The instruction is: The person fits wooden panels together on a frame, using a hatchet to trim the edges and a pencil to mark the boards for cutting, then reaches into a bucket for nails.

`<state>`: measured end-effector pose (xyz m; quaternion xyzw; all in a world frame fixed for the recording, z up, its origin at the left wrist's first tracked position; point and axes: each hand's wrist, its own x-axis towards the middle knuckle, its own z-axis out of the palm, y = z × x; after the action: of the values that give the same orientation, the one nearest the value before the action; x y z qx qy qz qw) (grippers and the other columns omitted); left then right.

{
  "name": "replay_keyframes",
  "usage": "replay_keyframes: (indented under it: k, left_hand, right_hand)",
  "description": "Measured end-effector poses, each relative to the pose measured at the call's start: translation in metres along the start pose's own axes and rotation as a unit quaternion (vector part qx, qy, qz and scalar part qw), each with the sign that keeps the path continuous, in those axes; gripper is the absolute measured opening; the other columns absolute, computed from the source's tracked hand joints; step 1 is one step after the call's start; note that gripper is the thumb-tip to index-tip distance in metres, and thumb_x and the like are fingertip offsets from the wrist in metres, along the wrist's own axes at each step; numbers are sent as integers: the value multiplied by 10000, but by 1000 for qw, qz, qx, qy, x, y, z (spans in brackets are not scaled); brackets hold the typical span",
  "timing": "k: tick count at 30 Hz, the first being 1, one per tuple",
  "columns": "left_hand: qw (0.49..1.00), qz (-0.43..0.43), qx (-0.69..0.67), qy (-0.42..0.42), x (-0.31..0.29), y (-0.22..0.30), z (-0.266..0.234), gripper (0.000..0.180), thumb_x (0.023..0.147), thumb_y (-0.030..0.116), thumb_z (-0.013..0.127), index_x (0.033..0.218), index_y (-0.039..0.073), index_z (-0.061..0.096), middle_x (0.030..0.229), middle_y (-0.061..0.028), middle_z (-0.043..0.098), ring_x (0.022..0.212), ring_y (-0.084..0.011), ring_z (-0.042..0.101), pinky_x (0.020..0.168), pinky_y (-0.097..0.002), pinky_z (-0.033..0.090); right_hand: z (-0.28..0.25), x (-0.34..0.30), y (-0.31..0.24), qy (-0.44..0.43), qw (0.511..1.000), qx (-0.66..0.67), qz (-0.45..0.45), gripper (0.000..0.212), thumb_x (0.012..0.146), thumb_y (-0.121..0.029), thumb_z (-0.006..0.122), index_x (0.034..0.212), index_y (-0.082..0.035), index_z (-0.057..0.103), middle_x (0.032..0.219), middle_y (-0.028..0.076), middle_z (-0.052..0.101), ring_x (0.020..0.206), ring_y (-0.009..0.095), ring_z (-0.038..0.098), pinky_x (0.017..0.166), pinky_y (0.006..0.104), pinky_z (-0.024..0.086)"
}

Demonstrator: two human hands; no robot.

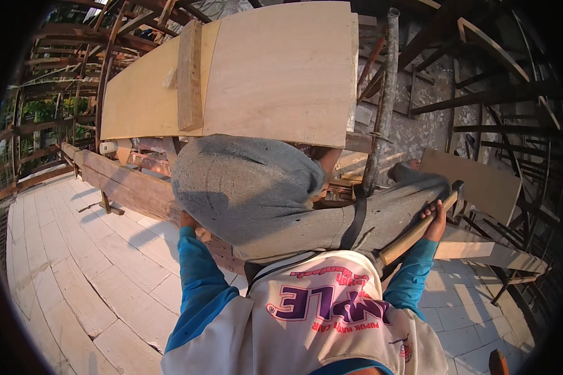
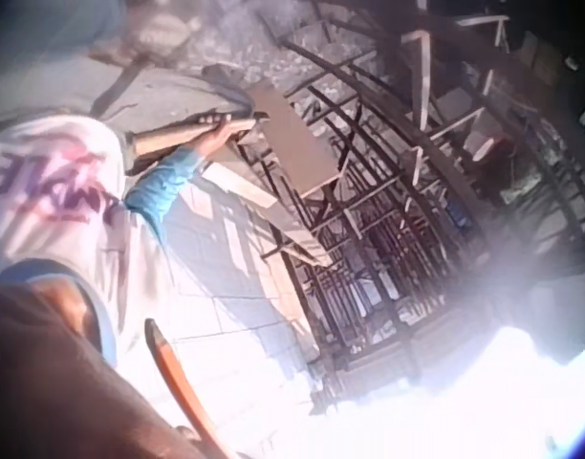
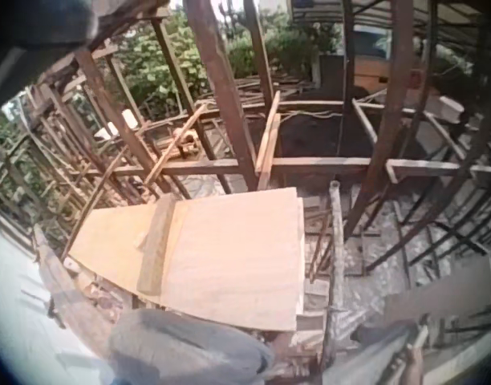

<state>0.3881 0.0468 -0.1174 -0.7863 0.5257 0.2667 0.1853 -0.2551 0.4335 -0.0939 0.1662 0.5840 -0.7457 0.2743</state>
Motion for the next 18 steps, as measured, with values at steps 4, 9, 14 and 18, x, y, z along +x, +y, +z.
replay_keyframes:
  k: [4, 9, 14, 18]
  left_hand:
    - [996, 19, -5, 85, 7, 39, -24, 380, 882, 271, 602, 1098, -39, 632, 1126, -203, 632, 1046, -302, 608, 884, -406, 480]
    - [949, 152, -168, 221, -41, 165, -94, 340, 907, 247, 604, 1102, -30, 630, 1122, -163, 634, 1051, -241, 606, 886, -386, 476]
    - [770, 554, -316, -20, -215, 328, -167, 366, 923, 285, 601, 1102, -34, 620, 1096, -143, 636, 1070, -236, 593, 934, -365, 447]
    - [417, 881, -140, -175, -303, 409, -186, 560, 890, 472, 616, 1141, -28, 609, 1059, -171, 646, 1068, -362, 589, 967, -499, 428]
  right_hand:
    - [-6, 0, -2, 18, 1000, 16, -1, 163, 941, -220, 574, 1006, -82, 516, 783, 10, 485, 647, 112, 483, 547, 262, 429]
    - [-9, 4, 1, 24, 998, 52, 0, 144, 953, -217, 560, 1027, -96, 537, 797, 0, 486, 657, 101, 482, 557, 253, 429]
    - [-9, 7, 2, 32, 996, 81, -1, 164, 933, -216, 582, 953, -65, 519, 774, 20, 495, 647, 117, 495, 537, 262, 438]
    - [-20, 6, 3, 32, 994, 102, -1, 159, 931, -210, 583, 971, -68, 522, 773, 20, 494, 647, 120, 496, 534, 265, 437]
